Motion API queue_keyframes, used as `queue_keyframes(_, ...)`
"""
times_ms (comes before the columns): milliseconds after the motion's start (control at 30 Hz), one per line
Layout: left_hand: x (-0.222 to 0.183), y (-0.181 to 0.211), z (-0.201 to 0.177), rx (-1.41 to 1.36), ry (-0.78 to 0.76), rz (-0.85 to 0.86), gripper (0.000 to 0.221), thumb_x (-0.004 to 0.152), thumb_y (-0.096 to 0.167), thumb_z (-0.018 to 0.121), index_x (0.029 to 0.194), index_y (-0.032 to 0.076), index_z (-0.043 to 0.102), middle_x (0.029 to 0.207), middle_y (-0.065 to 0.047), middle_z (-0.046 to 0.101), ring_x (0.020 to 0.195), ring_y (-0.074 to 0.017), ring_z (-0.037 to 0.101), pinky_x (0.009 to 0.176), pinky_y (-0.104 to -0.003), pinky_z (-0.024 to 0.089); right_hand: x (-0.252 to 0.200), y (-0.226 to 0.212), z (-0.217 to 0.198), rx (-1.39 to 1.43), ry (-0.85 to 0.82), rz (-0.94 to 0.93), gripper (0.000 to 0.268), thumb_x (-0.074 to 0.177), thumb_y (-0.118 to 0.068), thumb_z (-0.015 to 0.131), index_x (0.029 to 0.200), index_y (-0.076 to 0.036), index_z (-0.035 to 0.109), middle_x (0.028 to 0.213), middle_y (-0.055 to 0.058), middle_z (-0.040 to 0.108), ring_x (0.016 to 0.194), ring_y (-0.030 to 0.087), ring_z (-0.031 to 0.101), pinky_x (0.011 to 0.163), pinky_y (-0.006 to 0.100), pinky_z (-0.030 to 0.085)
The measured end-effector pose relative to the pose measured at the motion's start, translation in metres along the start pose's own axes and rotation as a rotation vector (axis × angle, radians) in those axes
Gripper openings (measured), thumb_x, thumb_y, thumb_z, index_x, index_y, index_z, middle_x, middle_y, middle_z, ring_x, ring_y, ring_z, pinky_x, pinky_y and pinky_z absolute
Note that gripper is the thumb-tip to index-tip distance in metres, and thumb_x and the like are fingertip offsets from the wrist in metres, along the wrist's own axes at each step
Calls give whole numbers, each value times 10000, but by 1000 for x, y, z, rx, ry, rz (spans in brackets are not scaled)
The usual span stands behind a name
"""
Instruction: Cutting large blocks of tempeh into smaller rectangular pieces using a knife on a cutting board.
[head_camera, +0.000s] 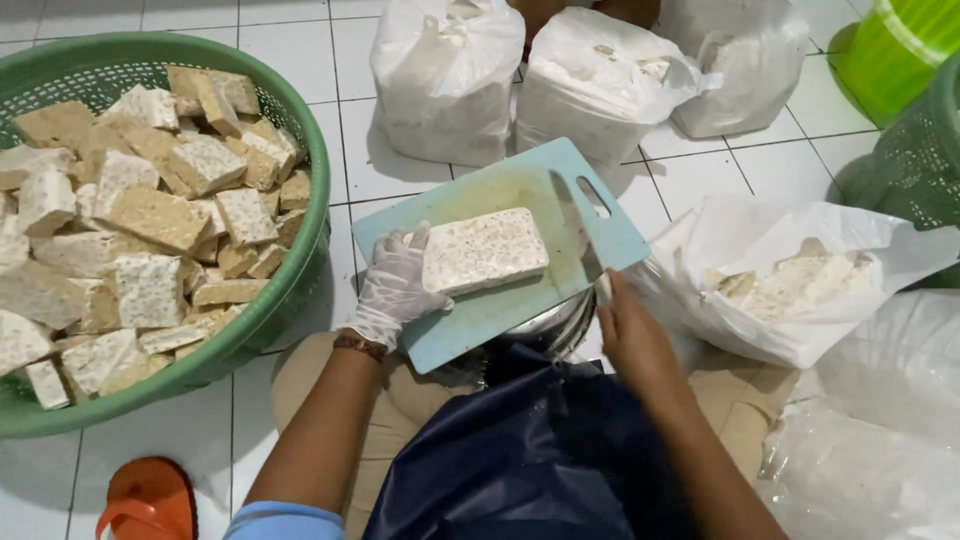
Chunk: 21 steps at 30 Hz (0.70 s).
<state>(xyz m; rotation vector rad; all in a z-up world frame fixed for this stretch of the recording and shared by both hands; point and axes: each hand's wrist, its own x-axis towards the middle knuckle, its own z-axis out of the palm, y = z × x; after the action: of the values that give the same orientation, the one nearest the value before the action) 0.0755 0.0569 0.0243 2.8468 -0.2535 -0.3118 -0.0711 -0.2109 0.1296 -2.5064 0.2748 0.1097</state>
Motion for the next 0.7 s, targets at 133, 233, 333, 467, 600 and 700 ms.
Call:
queue_keyframes(133,-33,29,-13,-34,4,-29,1142,590,554,802,1518,206,233,1399,-131,341,1353,-369,279,1092,-453,343,-14,-19,30,-105,-60,-25,586,942,-220,395,1502,-149,239,1216,278,540,1056,476,564,854,579,482)
queue_keyframes(233,-45,24,-6,-153,80,-38,1158,594,552,805,1516,172,216,1419,-135,306,1362,-359,246,1089,-460,371,-16,-41,38,-162,-113,-54,572,947,-200,344,1507,-143,239,1133,238,575,962,454,609,744,554,515)
queue_keyframes(333,-53,13,-13,-244,13,-51,1274,548,530,843,1535,206,106,1547,-150,96,1421,-363,140,1106,-501,327,-15,-44,43,-238,-115,-68,566,949,-159,343,1504,-116,234,1075,240,581,884,443,641,673,533,530)
queue_keyframes(467,-52,-3,-8,-338,-18,-7,1251,545,503,863,1528,155,171,1543,-157,178,1430,-353,159,1165,-430,201,-9,-37,51,-285,-124,-73,587,943,-177,363,1512,-166,217,1035,201,583,814,428,656,636,504,531)
queue_keyframes(600,-50,-5,-3,-432,-16,3,1239,552,480,869,1519,117,185,1547,-171,177,1430,-375,153,1184,-441,146,-5,-35,54,-301,-154,-57,590,943,-175,365,1513,-170,212,1026,195,585,793,425,663,624,493,529)
queue_keyframes(700,-51,-4,-5,-457,-25,-11,1265,548,490,866,1527,117,158,1553,-177,157,1432,-382,128,1186,-452,115,-2,-36,51,-333,-169,-74,595,946,-172,359,1518,-168,199,1004,202,593,786,433,657,614,495,528)
